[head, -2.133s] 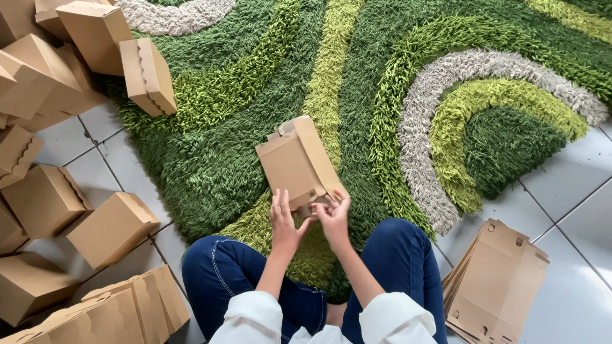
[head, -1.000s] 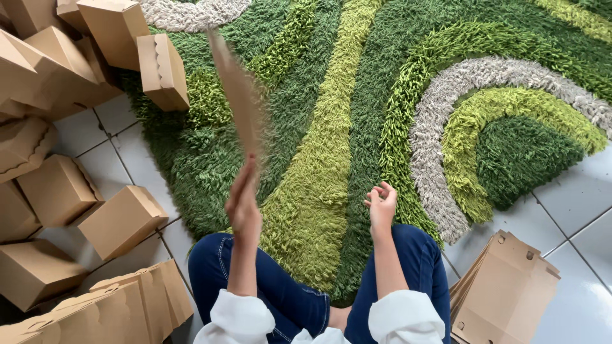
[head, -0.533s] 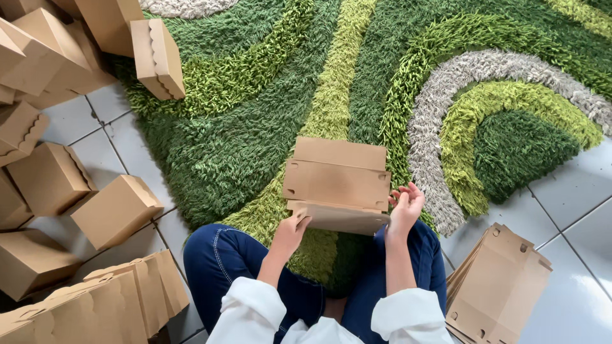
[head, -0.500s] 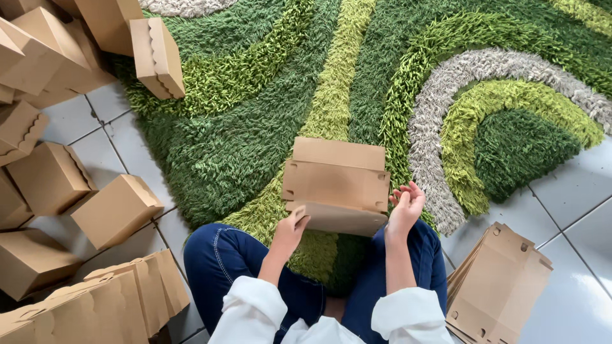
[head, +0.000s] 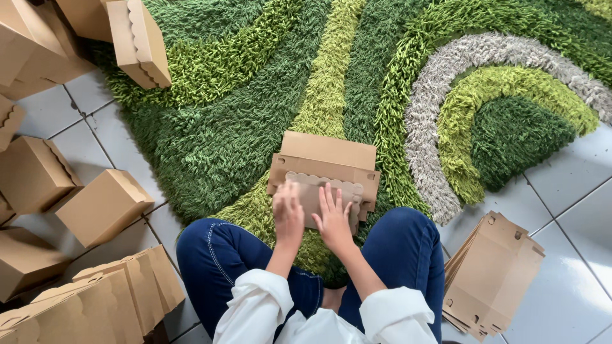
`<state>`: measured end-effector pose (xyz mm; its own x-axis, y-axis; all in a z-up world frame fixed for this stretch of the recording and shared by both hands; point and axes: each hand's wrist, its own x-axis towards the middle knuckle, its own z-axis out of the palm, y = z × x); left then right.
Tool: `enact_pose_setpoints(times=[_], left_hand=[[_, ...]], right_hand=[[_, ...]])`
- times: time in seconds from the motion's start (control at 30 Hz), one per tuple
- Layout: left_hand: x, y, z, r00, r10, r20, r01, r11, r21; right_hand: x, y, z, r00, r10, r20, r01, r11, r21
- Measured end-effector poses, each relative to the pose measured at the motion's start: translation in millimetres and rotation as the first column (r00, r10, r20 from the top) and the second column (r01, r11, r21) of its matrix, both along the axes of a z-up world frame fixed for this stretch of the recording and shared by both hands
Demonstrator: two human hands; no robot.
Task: The person sits on a green rug and assembles flat cardboard pieces into small boxes by hand. They fold the flaps, tuck the tabs into slots, and secure the structure, then place the finished box aside and repeat the process with another piece.
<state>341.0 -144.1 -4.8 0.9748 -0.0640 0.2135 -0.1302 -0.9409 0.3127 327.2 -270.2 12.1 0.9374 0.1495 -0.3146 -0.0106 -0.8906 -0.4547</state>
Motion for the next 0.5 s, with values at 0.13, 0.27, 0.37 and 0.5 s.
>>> enact_pose_setpoints(times=[0.13, 0.27, 0.37, 0.5], left_hand=[[-3, -7, -73, 0.983, -0.158, 0.097, 0.133, 0.965, 0.227], [6, -8, -61, 0.995, -0.077, -0.058, 0.086, 0.982, 0.170], [8, -10, -64, 0.996, -0.037, -0.076, 0.050, 0.983, 0.179], [12, -11, -62, 0.964, -0.039, -0.264, 0.067, 0.993, 0.098]], right_hand=[[15, 2, -37, 0.997, -0.005, -0.083, -0.004, 0.994, -0.105], [23, 0, -61, 0.988, 0.066, 0.140, -0.033, 0.973, -0.230], [26, -5, -71, 0.979, 0.060, 0.196, -0.013, 0.972, -0.233], [29, -16, -56, 0.994, -0.094, -0.064, 0.082, 0.983, -0.164]])
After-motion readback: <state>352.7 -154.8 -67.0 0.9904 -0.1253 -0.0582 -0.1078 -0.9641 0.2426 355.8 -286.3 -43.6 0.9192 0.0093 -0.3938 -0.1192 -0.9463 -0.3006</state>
